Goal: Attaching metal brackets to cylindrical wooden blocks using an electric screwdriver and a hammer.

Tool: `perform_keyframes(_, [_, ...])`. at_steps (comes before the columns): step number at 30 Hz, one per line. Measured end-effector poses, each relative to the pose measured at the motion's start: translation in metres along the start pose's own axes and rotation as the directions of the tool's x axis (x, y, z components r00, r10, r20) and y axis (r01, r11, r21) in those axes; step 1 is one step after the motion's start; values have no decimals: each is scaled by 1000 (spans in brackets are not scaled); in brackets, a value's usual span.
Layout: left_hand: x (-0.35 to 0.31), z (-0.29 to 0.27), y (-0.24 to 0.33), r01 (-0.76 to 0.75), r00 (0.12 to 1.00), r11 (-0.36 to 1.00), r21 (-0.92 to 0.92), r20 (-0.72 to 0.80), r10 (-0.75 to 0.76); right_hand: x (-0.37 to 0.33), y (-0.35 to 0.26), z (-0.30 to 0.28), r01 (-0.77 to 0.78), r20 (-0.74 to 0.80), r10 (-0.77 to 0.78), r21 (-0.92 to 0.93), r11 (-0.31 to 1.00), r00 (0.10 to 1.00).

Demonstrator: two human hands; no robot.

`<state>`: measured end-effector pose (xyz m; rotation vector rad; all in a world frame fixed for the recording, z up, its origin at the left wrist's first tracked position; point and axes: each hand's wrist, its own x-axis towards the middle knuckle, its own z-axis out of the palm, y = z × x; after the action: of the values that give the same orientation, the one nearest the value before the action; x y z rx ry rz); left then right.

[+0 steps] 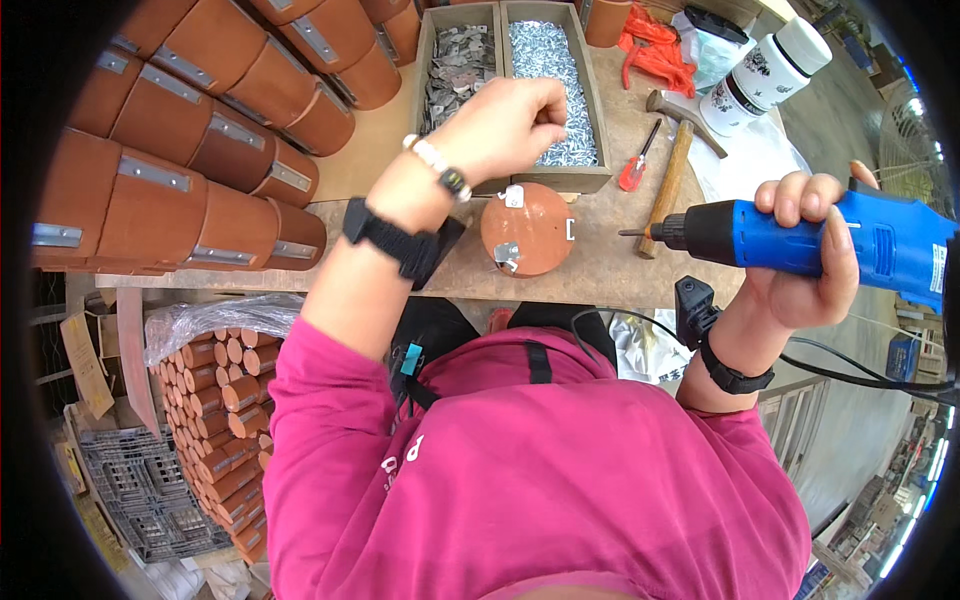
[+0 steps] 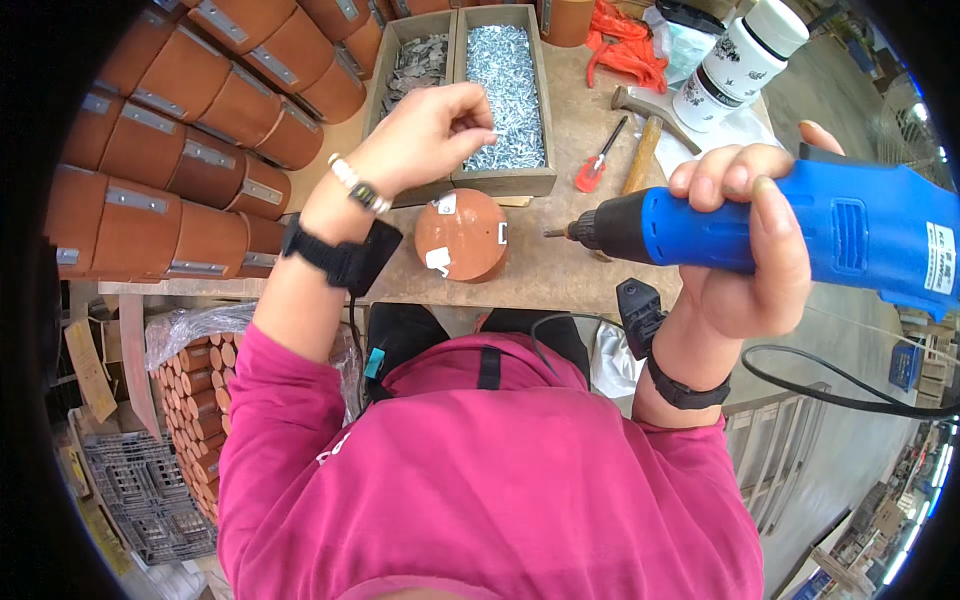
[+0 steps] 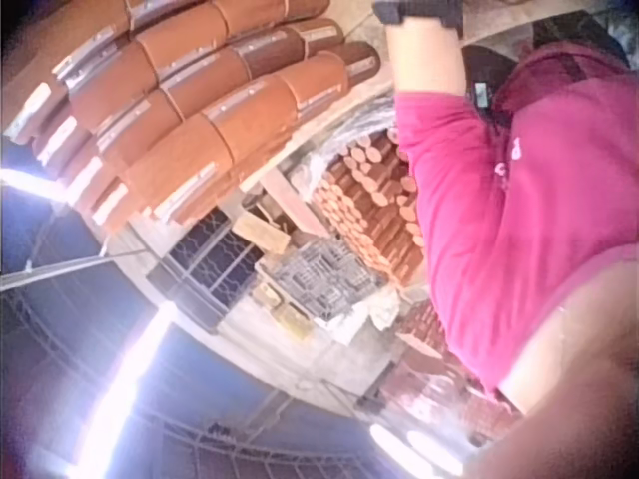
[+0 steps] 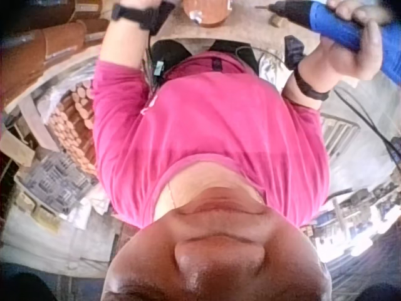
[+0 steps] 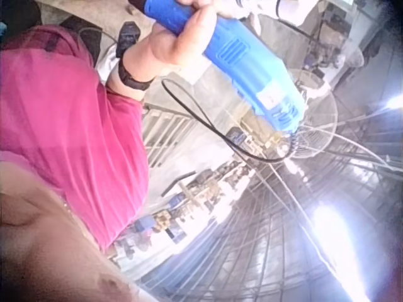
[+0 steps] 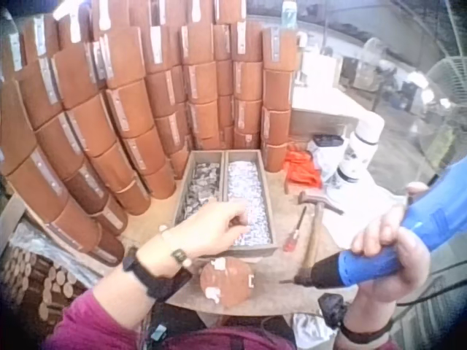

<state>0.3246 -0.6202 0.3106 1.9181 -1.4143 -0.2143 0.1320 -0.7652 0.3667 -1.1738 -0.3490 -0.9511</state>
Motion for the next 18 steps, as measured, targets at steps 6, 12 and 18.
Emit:
perform_keyframes(6, [-58, -11, 44, 196, 980, 803, -563, 97, -171, -2, -7, 12, 24, 113, -42, 157, 987, 993])
perform_keyframes(12, [-100, 7, 57, 164, 965, 455, -875, 47, -257, -7, -12, 36, -2, 132, -16, 138, 990, 991])
perform_keyframes(18, [-115, 19, 60, 154, 935, 481, -863, -30, -352, -13, -9, 54, 4, 159, -27, 144, 990, 987])
